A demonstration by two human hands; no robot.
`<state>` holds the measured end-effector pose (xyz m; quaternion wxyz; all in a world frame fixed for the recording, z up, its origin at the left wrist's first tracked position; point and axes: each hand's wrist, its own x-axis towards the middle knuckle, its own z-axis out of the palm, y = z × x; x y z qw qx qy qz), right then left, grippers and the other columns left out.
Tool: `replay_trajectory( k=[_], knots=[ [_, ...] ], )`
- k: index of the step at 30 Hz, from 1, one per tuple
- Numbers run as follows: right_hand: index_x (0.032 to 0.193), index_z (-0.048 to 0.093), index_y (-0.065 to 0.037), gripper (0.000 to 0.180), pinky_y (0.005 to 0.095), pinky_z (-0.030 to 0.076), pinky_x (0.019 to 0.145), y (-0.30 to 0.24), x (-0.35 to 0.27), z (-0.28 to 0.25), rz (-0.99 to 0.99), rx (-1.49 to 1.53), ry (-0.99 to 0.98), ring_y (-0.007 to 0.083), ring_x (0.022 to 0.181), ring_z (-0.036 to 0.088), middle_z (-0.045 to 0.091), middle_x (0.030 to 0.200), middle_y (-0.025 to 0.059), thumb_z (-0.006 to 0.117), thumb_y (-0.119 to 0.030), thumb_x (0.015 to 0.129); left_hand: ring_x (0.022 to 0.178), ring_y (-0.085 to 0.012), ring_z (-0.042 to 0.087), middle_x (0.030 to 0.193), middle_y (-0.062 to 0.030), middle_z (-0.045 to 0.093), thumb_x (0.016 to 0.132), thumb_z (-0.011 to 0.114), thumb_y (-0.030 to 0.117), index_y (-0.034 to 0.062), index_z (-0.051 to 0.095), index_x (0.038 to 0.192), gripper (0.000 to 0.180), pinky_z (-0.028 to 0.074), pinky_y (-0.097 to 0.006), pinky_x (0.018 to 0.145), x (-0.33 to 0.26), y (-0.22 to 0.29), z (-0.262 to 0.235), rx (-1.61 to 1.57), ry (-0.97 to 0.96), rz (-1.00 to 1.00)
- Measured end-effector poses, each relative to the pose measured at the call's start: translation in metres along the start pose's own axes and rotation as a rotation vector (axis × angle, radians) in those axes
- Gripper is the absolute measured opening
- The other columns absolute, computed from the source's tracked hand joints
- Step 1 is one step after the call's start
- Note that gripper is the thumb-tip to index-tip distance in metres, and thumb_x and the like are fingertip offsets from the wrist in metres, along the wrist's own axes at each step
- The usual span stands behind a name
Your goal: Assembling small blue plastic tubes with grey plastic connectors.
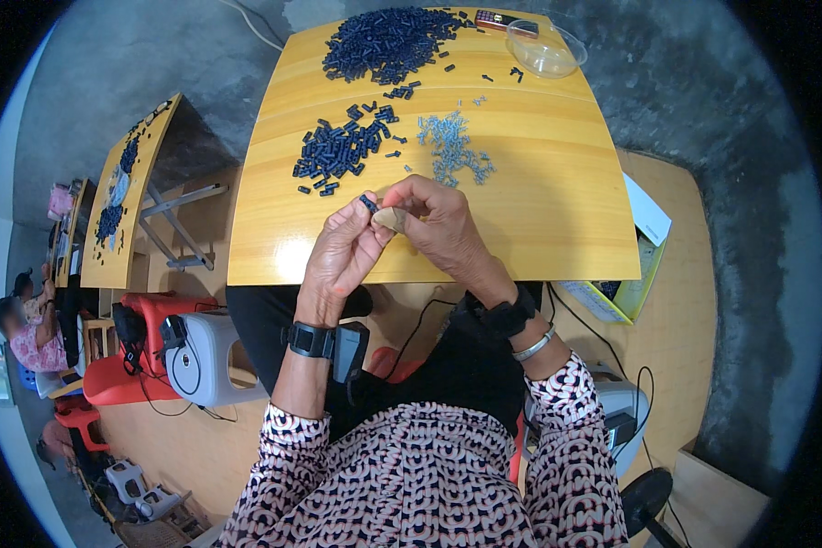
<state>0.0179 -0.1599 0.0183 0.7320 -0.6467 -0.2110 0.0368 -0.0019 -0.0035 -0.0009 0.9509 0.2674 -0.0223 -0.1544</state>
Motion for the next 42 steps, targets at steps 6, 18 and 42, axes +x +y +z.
replay_trajectory(
  k=[6, 18, 42],
  knots=[
    [0.087, 0.061, 0.0, 0.011, 0.0181, 0.045, 0.06, 0.003, 0.001, -0.002, -0.001, 0.025, -0.034, 0.003, 0.069, 0.055, 0.061, 0.077, -0.0015, 0.067, -0.006, 0.081, 0.083, -0.0101, 0.057, 0.097, -0.0047, 0.061, 0.09, 0.056, 0.012, 0.0013, 0.058, 0.104, 0.018, 0.049, -0.023, 0.072, 0.0, 0.0, -0.005, 0.046, -0.005, -0.014],
    [0.088, 0.061, -0.002, 0.015, 0.0199, 0.04, 0.054, -0.004, 0.003, -0.011, -0.097, -0.227, -0.074, 0.004, 0.061, 0.049, 0.057, 0.071, -0.0022, 0.068, -0.006, 0.076, 0.081, -0.0103, 0.058, 0.094, -0.005, 0.062, 0.093, 0.052, 0.014, -0.0005, 0.059, 0.102, 0.019, 0.047, -0.021, 0.071, -0.002, 0.001, 0.004, 0.086, 0.002, -0.044],
    [0.105, 0.057, -0.003, 0.028, 0.0319, 0.045, 0.073, -0.007, 0.011, -0.015, -0.585, -0.546, -0.245, 0.0251, 0.086, 0.054, 0.052, 0.092, 0.0107, 0.056, 0.005, 0.078, 0.086, -0.0119, 0.059, 0.096, -0.0058, 0.063, 0.09, 0.056, 0.011, 0.0003, 0.062, 0.101, 0.016, 0.049, -0.026, 0.075, -0.004, 0.003, 0.004, 0.138, -0.017, -0.096]
  ],
)
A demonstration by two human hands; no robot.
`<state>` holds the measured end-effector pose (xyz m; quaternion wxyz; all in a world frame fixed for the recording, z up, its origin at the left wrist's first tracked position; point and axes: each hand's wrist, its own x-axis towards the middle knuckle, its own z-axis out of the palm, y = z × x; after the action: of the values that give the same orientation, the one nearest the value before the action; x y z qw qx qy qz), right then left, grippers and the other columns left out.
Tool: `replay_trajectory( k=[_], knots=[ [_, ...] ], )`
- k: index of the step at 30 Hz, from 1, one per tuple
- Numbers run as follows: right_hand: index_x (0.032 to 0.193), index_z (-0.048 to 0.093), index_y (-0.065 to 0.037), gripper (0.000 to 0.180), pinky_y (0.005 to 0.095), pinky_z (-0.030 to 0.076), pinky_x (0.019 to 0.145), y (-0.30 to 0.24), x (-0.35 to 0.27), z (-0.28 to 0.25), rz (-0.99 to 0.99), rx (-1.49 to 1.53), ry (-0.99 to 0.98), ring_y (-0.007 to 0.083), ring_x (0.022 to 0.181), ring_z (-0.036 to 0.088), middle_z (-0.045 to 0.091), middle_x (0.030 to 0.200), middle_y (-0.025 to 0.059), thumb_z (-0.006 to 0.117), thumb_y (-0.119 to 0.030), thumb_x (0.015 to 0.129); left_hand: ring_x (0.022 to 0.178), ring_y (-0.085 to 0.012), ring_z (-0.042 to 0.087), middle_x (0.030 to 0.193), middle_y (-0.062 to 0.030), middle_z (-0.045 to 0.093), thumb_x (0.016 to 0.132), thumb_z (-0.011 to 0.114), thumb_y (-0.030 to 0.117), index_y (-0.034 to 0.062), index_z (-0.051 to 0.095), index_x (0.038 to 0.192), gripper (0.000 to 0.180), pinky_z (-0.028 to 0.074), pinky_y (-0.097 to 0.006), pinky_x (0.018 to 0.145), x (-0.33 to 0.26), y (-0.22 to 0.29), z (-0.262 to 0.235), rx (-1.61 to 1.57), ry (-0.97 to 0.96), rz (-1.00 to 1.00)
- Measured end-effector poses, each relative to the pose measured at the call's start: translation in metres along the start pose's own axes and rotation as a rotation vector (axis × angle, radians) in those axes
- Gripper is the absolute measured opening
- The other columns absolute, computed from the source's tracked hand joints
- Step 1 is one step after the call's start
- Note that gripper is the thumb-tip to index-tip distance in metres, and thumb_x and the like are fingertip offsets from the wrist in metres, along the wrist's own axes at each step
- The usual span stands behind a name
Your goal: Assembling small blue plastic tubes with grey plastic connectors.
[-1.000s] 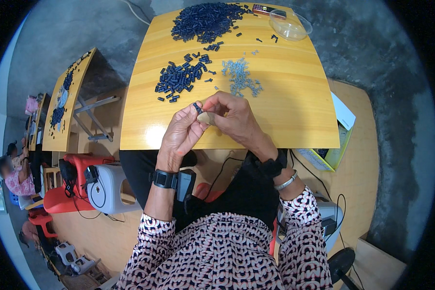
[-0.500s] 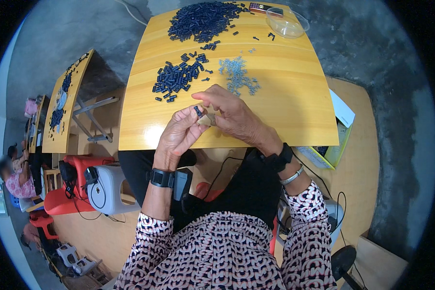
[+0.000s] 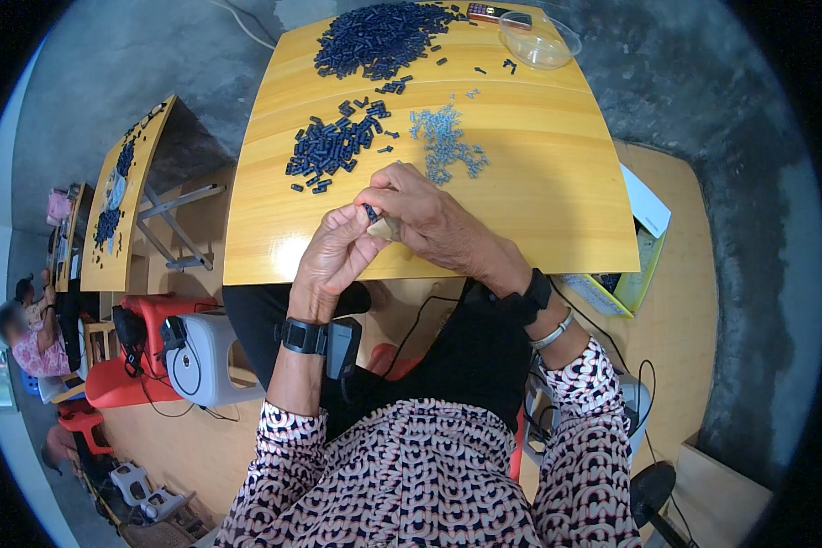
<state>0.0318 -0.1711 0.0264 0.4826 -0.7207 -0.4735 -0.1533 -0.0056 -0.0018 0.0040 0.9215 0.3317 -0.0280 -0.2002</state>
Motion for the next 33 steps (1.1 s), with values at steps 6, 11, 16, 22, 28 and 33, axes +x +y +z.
replay_trajectory(
  k=[6, 11, 16, 22, 28, 33],
  knots=[
    [0.107, 0.057, -0.001, 0.029, 0.0307, 0.043, 0.077, -0.005, -0.003, -0.004, 0.16, 0.162, -0.085, 0.0246, 0.088, 0.053, 0.053, 0.096, 0.01, 0.062, -0.002, 0.079, 0.087, -0.0127, 0.06, 0.097, -0.0058, 0.063, 0.091, 0.055, 0.012, 0.0004, 0.062, 0.102, 0.017, 0.05, -0.026, 0.075, -0.001, -0.002, -0.006, 0.035, -0.032, -0.025],
    [0.104, 0.056, 0.0, 0.024, 0.0316, 0.044, 0.075, -0.006, 0.001, -0.002, 0.135, 0.123, -0.07, 0.0254, 0.087, 0.053, 0.052, 0.093, 0.0112, 0.055, 0.004, 0.079, 0.088, -0.0135, 0.06, 0.098, -0.0055, 0.063, 0.091, 0.055, 0.013, 0.001, 0.062, 0.102, 0.018, 0.05, -0.027, 0.075, -0.001, 0.0, -0.004, 0.004, -0.081, -0.016],
    [0.101, 0.055, 0.001, 0.021, 0.0331, 0.043, 0.077, -0.005, 0.002, -0.001, 0.124, 0.13, -0.083, 0.0273, 0.089, 0.052, 0.051, 0.093, 0.0125, 0.053, 0.003, 0.08, 0.088, -0.0137, 0.06, 0.098, -0.0056, 0.063, 0.091, 0.055, 0.013, 0.0012, 0.061, 0.103, 0.018, 0.051, -0.028, 0.076, 0.0, 0.001, -0.004, -0.012, -0.068, -0.02],
    [0.098, 0.054, 0.001, 0.018, 0.0333, 0.043, 0.078, -0.006, 0.001, 0.005, 0.104, 0.149, -0.004, 0.0286, 0.089, 0.052, 0.051, 0.093, 0.0126, 0.054, 0.001, 0.08, 0.085, -0.0117, 0.062, 0.095, -0.0051, 0.063, 0.09, 0.057, 0.014, -0.0004, 0.06, 0.1, 0.019, 0.054, -0.027, 0.074, 0.001, 0.0, -0.008, -0.021, -0.039, -0.001],
    [0.099, 0.054, 0.001, 0.022, 0.0339, 0.043, 0.077, -0.012, 0.006, -0.002, 0.152, 0.07, 0.032, 0.0281, 0.087, 0.052, 0.052, 0.09, 0.0123, 0.057, -0.004, 0.078, 0.089, -0.0113, 0.057, 0.105, -0.0052, 0.058, 0.087, 0.061, 0.014, 0.0003, 0.052, 0.115, 0.032, 0.05, -0.024, 0.077, 0.002, -0.001, -0.004, -0.07, -0.05, -0.003],
    [0.104, 0.052, 0.0, 0.029, 0.0364, 0.042, 0.071, -0.007, -0.002, 0.001, 0.231, -0.014, 0.047, 0.0289, 0.08, 0.051, 0.05, 0.083, 0.0119, 0.055, -0.001, 0.074, 0.084, -0.0103, 0.055, 0.103, -0.0077, 0.059, 0.079, 0.067, 0.0, 0.0008, 0.039, 0.132, 0.06, 0.047, -0.022, 0.075, 0.003, -0.001, 0.011, 0.026, -0.087, 0.088]
  ],
)
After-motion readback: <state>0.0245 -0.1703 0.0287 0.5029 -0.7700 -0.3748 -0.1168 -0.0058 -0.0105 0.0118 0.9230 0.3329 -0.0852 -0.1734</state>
